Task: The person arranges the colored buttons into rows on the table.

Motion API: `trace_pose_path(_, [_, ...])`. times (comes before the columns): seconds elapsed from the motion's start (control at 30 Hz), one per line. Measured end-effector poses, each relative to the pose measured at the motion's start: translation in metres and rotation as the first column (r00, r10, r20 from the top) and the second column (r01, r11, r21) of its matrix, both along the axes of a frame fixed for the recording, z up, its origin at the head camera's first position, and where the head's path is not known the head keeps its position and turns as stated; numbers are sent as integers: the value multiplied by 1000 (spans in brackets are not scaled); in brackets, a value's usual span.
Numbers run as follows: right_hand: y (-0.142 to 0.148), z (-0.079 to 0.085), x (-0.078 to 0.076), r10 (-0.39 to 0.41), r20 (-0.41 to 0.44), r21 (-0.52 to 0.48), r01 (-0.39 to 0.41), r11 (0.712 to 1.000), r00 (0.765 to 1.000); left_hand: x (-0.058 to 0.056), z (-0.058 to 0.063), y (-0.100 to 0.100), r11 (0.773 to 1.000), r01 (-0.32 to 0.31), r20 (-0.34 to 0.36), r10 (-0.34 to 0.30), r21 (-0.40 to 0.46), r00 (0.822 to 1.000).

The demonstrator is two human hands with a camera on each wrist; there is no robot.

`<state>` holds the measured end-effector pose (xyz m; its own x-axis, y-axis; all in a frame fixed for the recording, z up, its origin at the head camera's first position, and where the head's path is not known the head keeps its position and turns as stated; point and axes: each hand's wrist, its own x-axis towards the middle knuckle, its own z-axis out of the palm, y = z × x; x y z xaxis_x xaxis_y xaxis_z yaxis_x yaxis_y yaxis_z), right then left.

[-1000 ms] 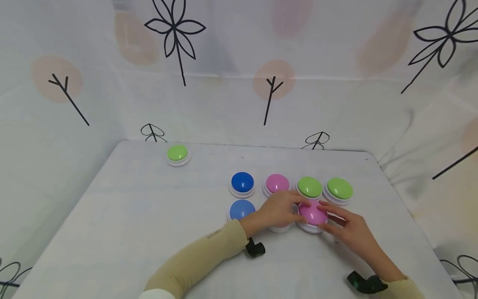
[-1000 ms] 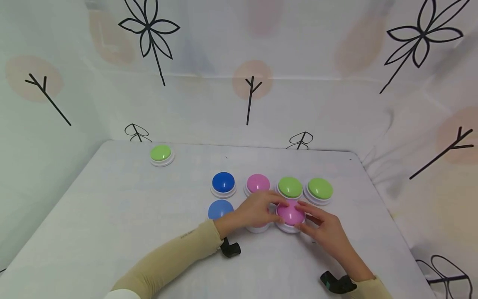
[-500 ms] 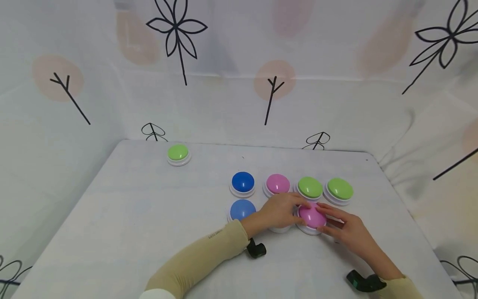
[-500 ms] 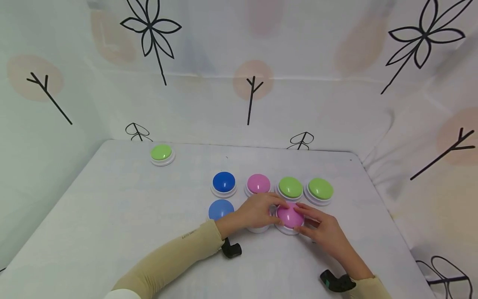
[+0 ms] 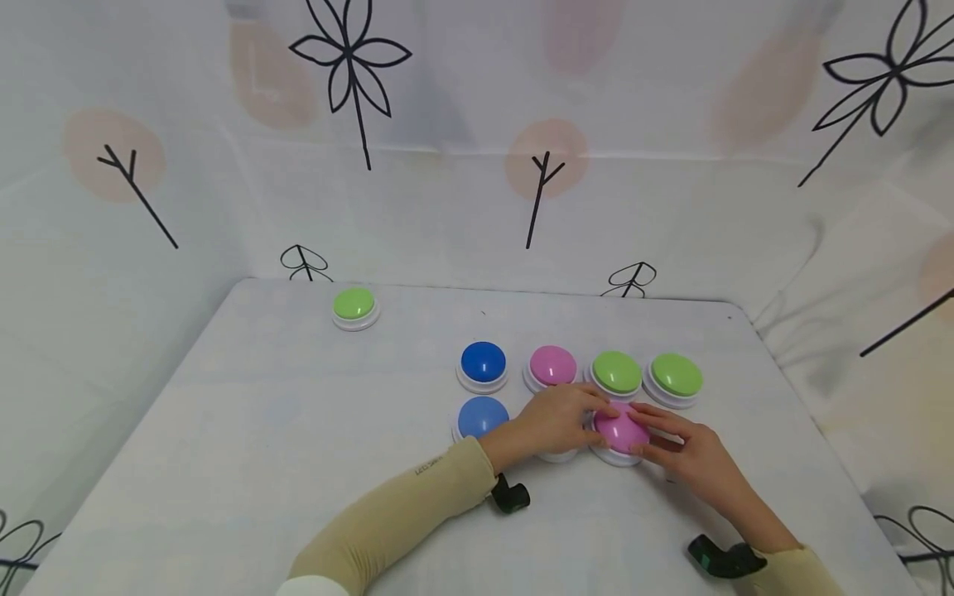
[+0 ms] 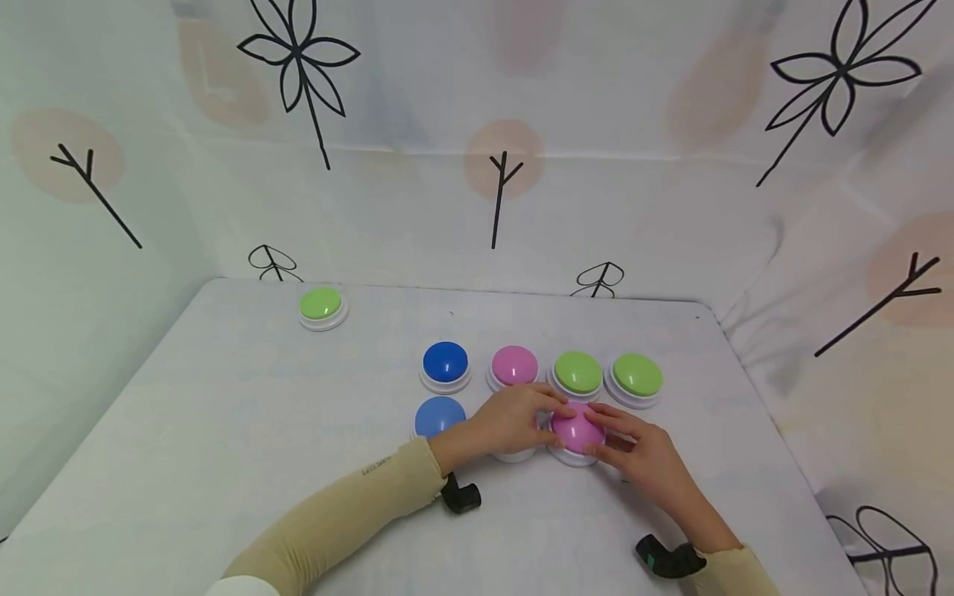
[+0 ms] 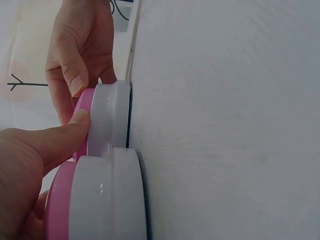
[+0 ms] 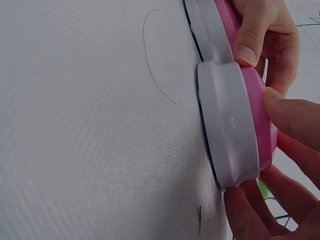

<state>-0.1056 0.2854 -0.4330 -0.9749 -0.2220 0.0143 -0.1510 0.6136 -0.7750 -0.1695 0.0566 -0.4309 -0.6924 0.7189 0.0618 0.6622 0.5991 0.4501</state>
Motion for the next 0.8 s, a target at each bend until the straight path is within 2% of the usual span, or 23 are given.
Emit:
trace_pose_path(0.4, [1,-2,0,-1,7,-3,2,1000,1000,2,3,0,1000,-17,26,17,-5,1000])
trace_pose_path(0.8, [1,-4,1,2,-12,-41,-2,999,1000,1,3,-1,1000,-2,29,2,12,1000])
